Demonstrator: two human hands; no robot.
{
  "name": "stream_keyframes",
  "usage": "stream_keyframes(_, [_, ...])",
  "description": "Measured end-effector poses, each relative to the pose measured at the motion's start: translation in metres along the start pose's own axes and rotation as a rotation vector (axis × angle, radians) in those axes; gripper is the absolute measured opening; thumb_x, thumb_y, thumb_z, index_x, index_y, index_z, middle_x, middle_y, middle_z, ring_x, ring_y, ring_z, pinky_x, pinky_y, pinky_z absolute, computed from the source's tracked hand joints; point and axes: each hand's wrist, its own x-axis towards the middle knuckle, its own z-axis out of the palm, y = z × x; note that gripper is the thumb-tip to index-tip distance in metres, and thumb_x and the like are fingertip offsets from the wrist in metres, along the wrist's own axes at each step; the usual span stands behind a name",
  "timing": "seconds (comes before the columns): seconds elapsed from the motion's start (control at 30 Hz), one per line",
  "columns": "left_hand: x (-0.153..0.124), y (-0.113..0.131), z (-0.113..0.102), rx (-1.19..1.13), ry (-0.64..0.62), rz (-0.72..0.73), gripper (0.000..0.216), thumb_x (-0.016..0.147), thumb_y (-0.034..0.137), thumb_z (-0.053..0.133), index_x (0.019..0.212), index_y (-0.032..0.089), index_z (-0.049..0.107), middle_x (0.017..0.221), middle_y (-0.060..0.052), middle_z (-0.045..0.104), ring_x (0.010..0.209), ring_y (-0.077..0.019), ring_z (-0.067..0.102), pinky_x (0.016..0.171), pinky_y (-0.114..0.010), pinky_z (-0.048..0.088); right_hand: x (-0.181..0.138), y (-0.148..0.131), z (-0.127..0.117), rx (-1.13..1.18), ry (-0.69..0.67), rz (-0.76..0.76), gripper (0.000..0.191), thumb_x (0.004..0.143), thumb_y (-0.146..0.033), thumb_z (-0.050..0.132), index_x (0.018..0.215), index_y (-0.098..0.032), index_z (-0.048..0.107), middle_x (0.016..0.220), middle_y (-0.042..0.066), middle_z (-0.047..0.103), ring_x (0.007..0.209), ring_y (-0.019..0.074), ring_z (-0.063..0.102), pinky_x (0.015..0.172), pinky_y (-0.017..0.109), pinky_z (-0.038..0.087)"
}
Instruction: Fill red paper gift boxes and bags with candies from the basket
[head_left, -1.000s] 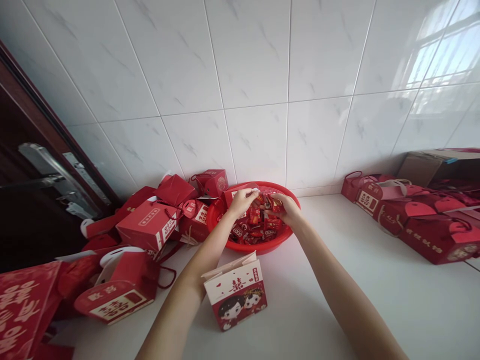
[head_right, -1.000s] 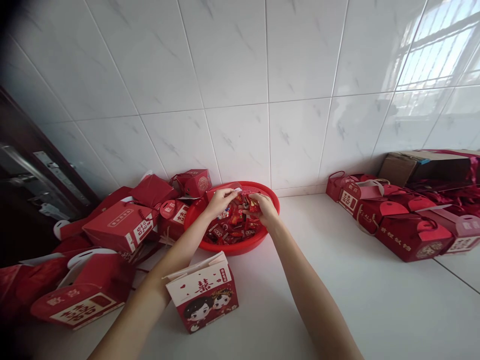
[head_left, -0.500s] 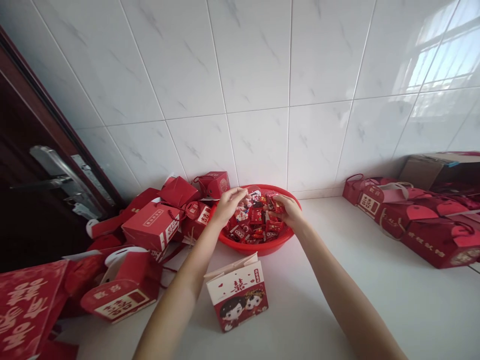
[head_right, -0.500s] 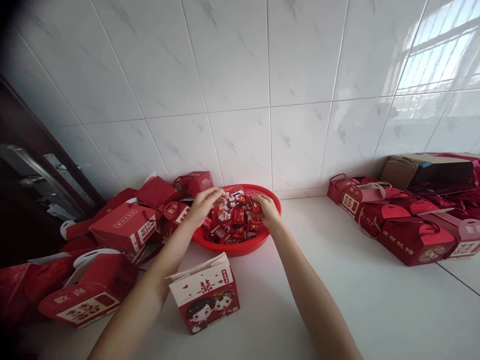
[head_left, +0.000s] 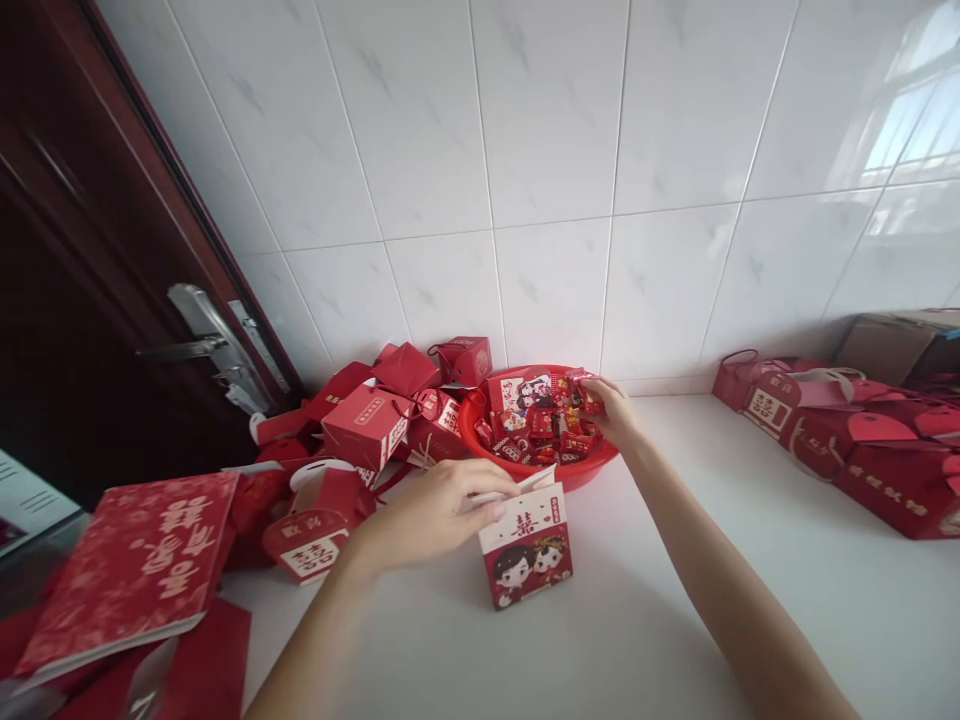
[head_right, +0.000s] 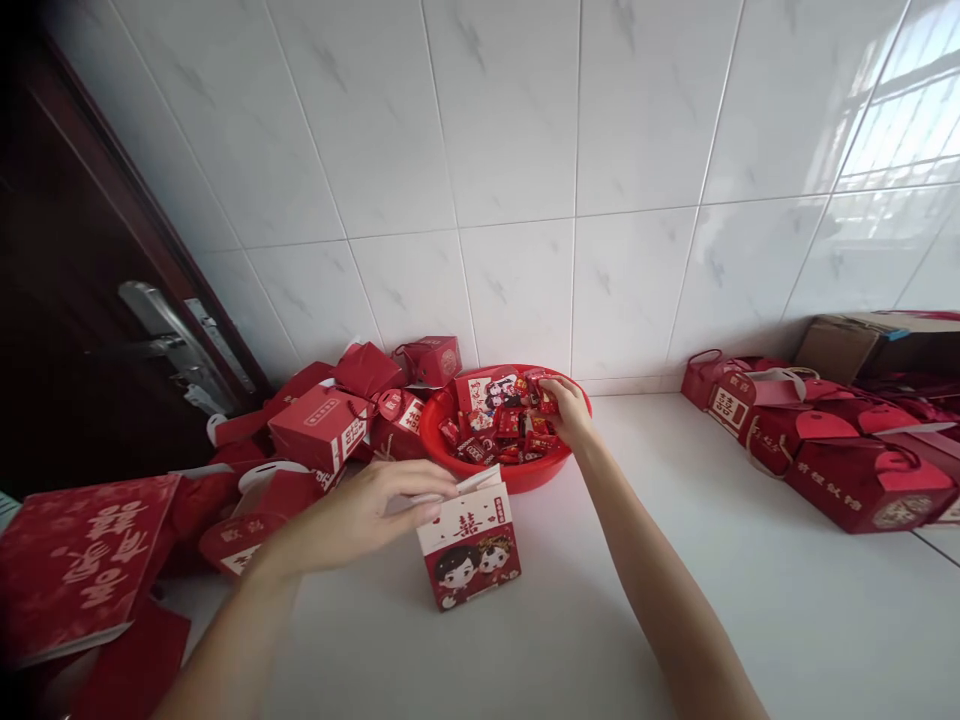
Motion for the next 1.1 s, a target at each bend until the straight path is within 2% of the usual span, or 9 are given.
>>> stream_keyframes(0.1, [0.013,-0.012,0.011,-0.142,0.111,-0.083,0.025,0.091,0.031,0.058,0.105,0.021,0.076,0.110,-0.004,0.075,0.102,-0.0217,0.069,0.088,-0.028,0.053,-0.020,-0.018,0.003,-0.020,-0.078,0.010,0.021,0.059,-0.031,0.074,0.074,-0.021,0.063,0.069,-0.002,0.066,0.064,0.0173,0.064,0.047,0.024,0.049])
stream_keyframes(0.23, [0.023,-0.020,0.020,-0.220,0.183,-0.149,0.029,0.081,0.035,0.071,0.104,0.020,0.076,0.111,-0.006,0.076,0.103,-0.0257,0.069,0.091,-0.031,0.053,-0.055,-0.050,0.005,-0.136,-0.304,-0.048,0.020,0.063,-0.032,0.074,0.073,-0.019,0.063,0.066,-0.002,0.064,0.060,0.0141,0.060,0.049,0.023,0.048])
stream_keyframes(0.33, [0.024,-0.015,0.028,-0.231,0.132,-0.122,0.042,0.073,0.038,0.079,0.111,0.021,0.076,0.116,-0.005,0.074,0.109,-0.0283,0.067,0.094,-0.032,0.050,-0.080,-0.071,0.007,-0.326,-0.476,-0.112,0.017,0.069,-0.029,0.071,0.079,-0.018,0.065,0.067,-0.001,0.063,0.058,0.0117,0.058,0.050,0.022,0.046])
stream_keyframes(0.43, [0.025,-0.009,0.035,-0.270,0.092,-0.076,0.040,0.086,0.048,0.064,0.115,0.021,0.075,0.105,-0.003,0.077,0.099,-0.0261,0.068,0.087,-0.032,0.051,-0.097,-0.080,0.012,-0.507,-0.596,-0.166,0.015,0.076,-0.028,0.067,0.087,-0.017,0.065,0.065,-0.003,0.062,0.054,0.0091,0.054,0.047,0.020,0.043])
stream_keyframes(0.53, [0.026,-0.006,0.039,-0.274,0.123,-0.084,0.044,0.094,0.051,0.052,0.113,0.020,0.076,0.086,-0.002,0.076,0.082,-0.0230,0.068,0.076,-0.032,0.051,-0.105,-0.081,0.017,-0.592,-0.683,-0.194,0.017,0.079,-0.027,0.065,0.092,-0.016,0.064,0.064,-0.003,0.061,0.054,0.0091,0.055,0.048,0.020,0.043])
stream_keyframes(0.7, [0.024,-0.001,0.034,-0.353,0.072,-0.073,0.027,0.079,0.040,0.074,0.097,0.020,0.079,0.100,-0.004,0.077,0.099,-0.0263,0.069,0.089,-0.033,0.050,-0.112,-0.082,0.019,-0.759,-0.816,-0.234,0.020,0.083,-0.027,0.063,0.100,-0.016,0.064,0.065,-0.003,0.061,0.053,0.0090,0.055,0.047,0.020,0.043])
stream_keyframes(0.83, [0.020,0.008,0.028,-0.413,-0.046,-0.063,0.047,0.070,0.036,0.082,0.115,0.025,0.072,0.113,-0.001,0.075,0.111,-0.0285,0.066,0.095,-0.035,0.050,-0.123,-0.088,0.020,-0.908,-0.951,-0.267,0.015,0.086,-0.024,0.059,0.097,-0.017,0.065,0.081,0.001,0.067,0.056,0.0079,0.055,0.047,0.020,0.043])
stream_keyframes(0.93, [0.019,0.013,0.027,-0.423,-0.065,-0.035,0.061,0.065,0.034,0.086,0.123,0.026,0.068,0.121,-0.001,0.072,0.118,-0.0302,0.063,0.100,-0.036,0.048,-0.130,-0.089,0.023,-1.043,-0.964,-0.323,0.015,0.086,-0.020,0.058,0.099,-0.016,0.066,0.079,0.000,0.065,0.053,0.0067,0.052,0.048,0.020,0.040])
stream_keyframes(1.1, [0.020,0.012,0.028,-0.454,-0.085,-0.050,0.058,0.066,0.033,0.085,0.121,0.023,0.067,0.118,-0.004,0.073,0.115,-0.0303,0.064,0.098,-0.038,0.049,-0.132,-0.081,0.028,-1.214,-0.904,-0.388,0.017,0.087,-0.015,0.057,0.101,-0.016,0.067,0.065,-0.003,0.060,0.054,0.0087,0.050,0.052,0.022,0.037])
